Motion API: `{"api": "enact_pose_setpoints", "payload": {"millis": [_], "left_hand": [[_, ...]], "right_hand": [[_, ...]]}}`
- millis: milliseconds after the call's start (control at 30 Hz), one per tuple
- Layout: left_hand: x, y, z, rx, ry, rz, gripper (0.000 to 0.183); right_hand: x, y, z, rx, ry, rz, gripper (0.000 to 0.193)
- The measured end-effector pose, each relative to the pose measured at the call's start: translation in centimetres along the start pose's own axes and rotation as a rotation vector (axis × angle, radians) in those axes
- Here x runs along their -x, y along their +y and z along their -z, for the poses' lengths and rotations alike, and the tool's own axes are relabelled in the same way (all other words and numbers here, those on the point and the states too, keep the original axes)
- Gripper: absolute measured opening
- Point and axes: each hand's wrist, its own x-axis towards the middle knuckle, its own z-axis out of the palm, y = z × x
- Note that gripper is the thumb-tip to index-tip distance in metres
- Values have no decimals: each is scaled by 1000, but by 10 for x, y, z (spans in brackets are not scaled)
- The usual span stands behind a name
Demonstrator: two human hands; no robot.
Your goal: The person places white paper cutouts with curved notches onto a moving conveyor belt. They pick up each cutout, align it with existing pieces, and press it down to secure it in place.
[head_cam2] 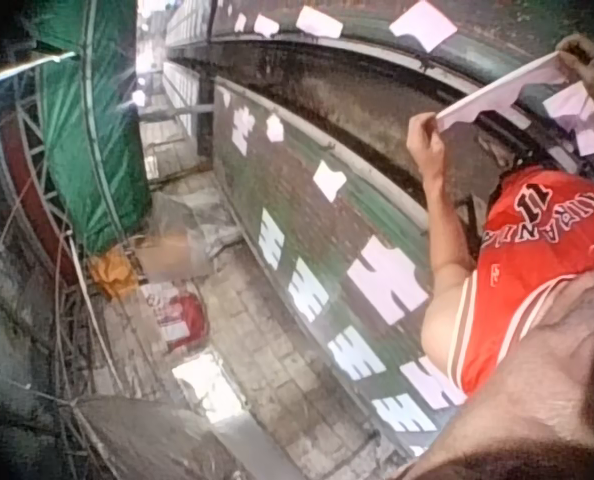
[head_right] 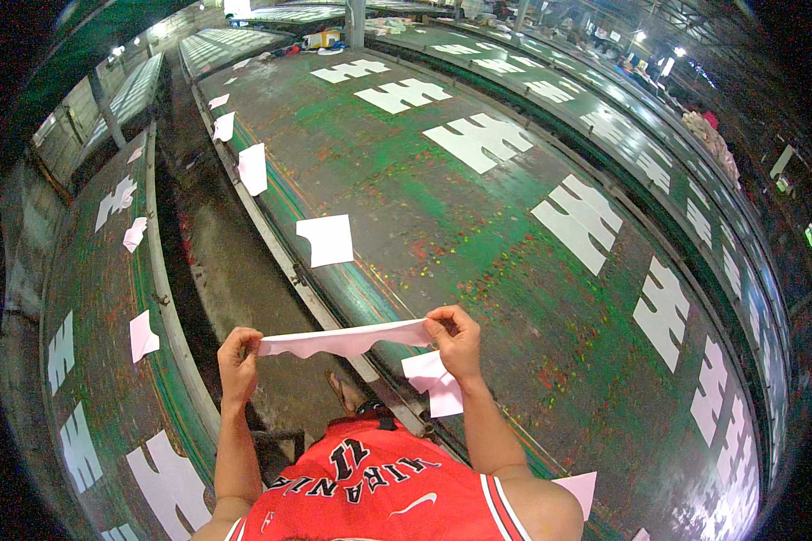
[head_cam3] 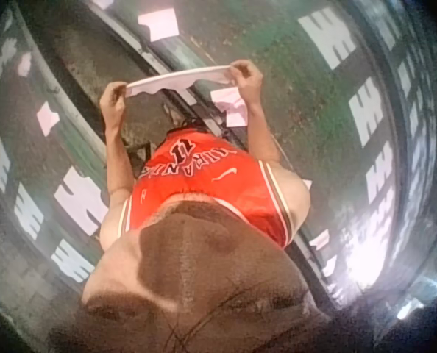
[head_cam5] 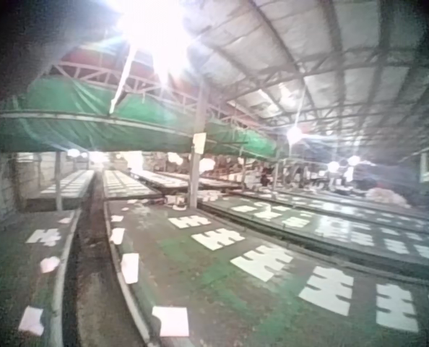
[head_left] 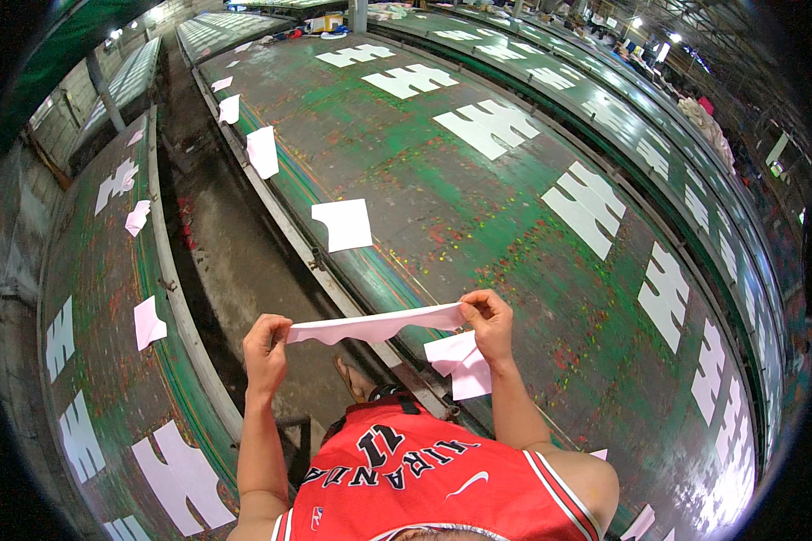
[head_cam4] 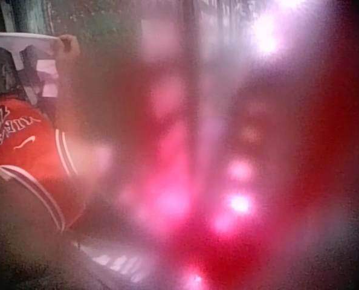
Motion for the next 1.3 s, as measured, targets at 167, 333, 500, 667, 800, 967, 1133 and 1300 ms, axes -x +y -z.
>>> {"api": "enact_pose_setpoints", "payload": {"millis": [167,333,500,667,800,967,1133,1300], "left_hand": [[1,-1,3,16,7,-27,14],[4,2,10,30,6,-46,15],[9,0,17,29,42,-45,15],[22,-7,31,-33,74,-11,14],[35,-14,40,-21,112,67,14],[48,-23,44,-19,113,133,13],[52,-28,49,-6,149,138,12],[53,-29,54,-26,173,136,12]], "right_hand": [[6,-5,0,9,17,25,6],[2,-32,-7,-29,-45,38,41],[-6,-60,-14,-82,-122,78,57],[-5,-51,-30,80,-94,97,19],[2,-38,-41,73,-119,51,11],[7,-25,-48,105,-185,39,10],[8,-19,-56,127,-192,43,9],[8,-16,-61,151,-200,31,7]]}}
